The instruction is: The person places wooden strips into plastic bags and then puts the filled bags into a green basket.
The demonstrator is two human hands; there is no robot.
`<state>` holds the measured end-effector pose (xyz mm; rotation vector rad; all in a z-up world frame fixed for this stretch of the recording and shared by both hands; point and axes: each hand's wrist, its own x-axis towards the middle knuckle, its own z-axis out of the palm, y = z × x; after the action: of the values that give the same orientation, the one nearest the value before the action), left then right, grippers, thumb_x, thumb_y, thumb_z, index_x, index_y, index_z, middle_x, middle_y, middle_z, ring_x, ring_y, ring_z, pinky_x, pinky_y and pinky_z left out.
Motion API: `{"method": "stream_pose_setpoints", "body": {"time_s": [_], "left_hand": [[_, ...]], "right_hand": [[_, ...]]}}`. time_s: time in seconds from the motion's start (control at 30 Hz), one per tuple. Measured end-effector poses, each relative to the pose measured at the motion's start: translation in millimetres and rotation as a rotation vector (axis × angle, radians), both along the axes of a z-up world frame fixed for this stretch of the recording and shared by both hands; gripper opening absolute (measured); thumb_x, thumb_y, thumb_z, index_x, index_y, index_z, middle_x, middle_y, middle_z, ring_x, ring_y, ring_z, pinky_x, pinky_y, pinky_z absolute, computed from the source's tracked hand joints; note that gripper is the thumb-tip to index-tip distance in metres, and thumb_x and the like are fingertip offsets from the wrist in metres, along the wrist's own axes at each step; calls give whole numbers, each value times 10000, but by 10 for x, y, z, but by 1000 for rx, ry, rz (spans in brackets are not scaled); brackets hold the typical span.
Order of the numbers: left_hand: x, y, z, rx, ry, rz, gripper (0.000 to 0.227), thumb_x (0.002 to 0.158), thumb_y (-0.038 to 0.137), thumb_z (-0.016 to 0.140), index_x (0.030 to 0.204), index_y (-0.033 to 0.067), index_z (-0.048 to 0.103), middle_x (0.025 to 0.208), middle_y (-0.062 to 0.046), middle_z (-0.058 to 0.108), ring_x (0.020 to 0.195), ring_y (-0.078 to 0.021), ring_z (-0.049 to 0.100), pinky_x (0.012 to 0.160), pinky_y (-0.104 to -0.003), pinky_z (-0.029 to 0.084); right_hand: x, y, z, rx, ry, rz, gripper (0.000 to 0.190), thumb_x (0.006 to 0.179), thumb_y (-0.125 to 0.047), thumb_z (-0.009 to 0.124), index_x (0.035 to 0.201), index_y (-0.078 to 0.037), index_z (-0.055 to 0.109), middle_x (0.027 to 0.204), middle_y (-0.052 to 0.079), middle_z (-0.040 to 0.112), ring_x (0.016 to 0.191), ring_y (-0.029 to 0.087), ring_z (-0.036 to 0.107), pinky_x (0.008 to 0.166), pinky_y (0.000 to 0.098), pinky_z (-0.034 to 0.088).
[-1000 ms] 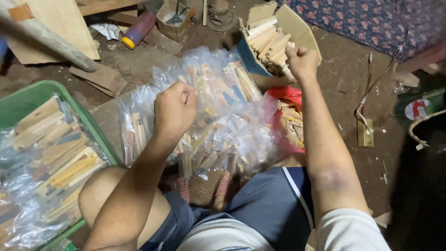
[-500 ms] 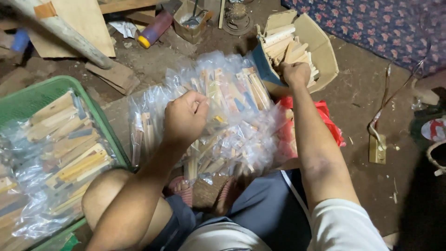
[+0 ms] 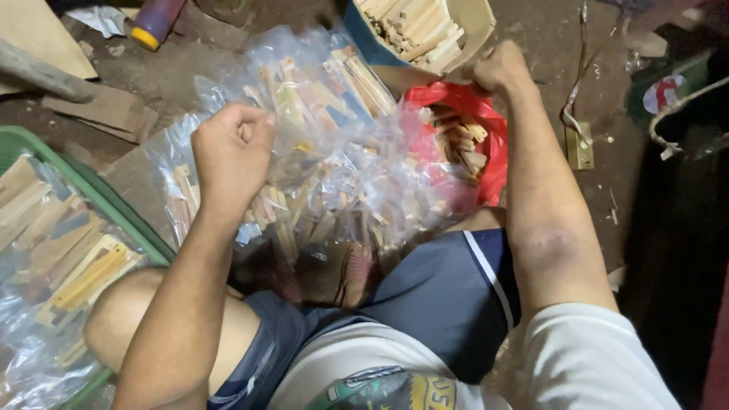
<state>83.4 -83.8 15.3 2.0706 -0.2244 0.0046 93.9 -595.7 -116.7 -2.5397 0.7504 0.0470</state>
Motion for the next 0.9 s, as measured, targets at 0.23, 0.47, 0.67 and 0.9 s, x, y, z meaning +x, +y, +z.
{"method": "stream_pose_setpoints", "body": {"time_s": [0.23, 0.47, 0.67, 0.9], "left_hand": [[-110, -4, 193, -18, 19, -54, 71, 986, 63, 722, 928, 24, 733, 616, 26, 555, 481, -59, 419, 440, -226, 342], [-150, 33, 177, -1, -38, -85, 66, 988, 41, 722, 926, 26, 738, 612, 43, 520, 492, -56, 402, 453, -220, 343], [-123, 100, 166, -14, -50, -55, 58, 964, 53, 708, 918, 36, 739, 609, 45, 516, 490, -62, 401, 441, -229, 335], [-48, 141, -39, 9, -176, -50, 108, 908, 102, 723, 803, 77, 731, 528, 46, 499, 443, -90, 393, 424, -270, 347]], "right_hand": [[-992, 234, -1046, -181, 618, 218, 463, 819, -441, 699, 970, -16, 804, 831, 158, 749, 706, 329, 679, 685, 393, 575], [-1189, -49, -2114, -27, 305, 128, 397, 866, -368, 723, 1030, -12, 781, 916, 151, 768, 799, 334, 694, 795, 380, 561], [-945, 502, -408, 41, 206, 40, 397, 929, -380, 709, 796, -7, 735, 695, 119, 692, 575, 237, 611, 576, 341, 534], [-1129, 2007, 1782, 615, -710, 435, 162, 1074, 52, 628, 1228, 48, 576, 1079, 119, 652, 919, 166, 653, 912, 250, 561]]}}
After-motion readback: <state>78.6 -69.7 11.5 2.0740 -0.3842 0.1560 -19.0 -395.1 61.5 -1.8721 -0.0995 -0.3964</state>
